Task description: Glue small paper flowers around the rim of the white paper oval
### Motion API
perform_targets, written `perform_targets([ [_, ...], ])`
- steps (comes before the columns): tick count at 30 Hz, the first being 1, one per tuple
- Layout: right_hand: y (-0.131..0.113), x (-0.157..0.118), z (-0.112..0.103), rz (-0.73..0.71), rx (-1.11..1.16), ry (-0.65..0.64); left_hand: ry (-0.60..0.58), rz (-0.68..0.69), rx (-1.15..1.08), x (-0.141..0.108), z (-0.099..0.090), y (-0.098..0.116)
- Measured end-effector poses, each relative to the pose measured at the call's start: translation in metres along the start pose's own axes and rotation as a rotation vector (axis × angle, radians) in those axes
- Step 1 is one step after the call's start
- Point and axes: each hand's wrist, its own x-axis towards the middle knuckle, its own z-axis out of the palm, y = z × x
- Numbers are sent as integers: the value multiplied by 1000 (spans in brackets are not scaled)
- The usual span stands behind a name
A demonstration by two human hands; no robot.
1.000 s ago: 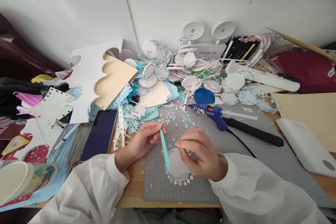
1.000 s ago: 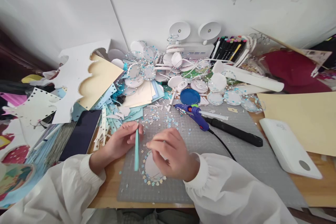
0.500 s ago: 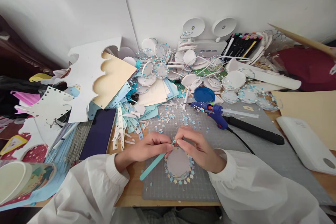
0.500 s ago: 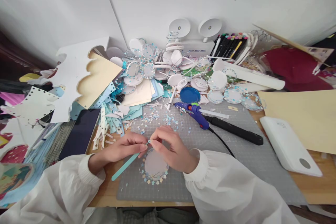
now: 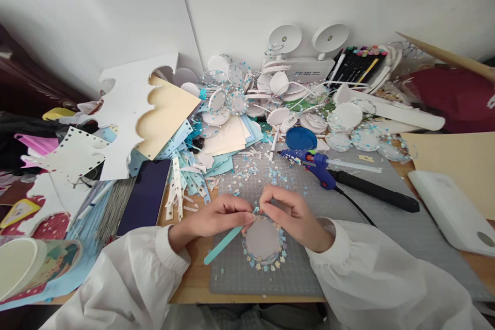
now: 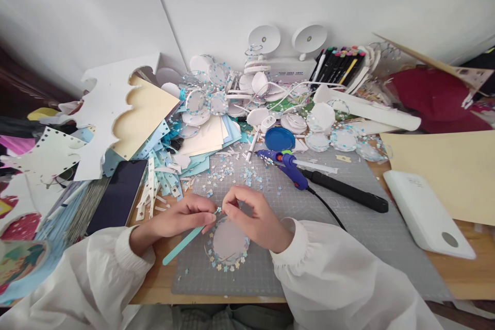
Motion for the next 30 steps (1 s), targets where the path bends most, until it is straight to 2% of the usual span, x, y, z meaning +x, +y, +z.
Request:
perform_targets([
  [9,-6,0,1,-28,-65,5,-2,6,3,0,0,-1],
  [20,-5,1,1,23,49,30,-8,-31,27,0,0,0],
  [30,-6,1,1,6,-12,-1,-3,-19,27,0,0,-2],
])
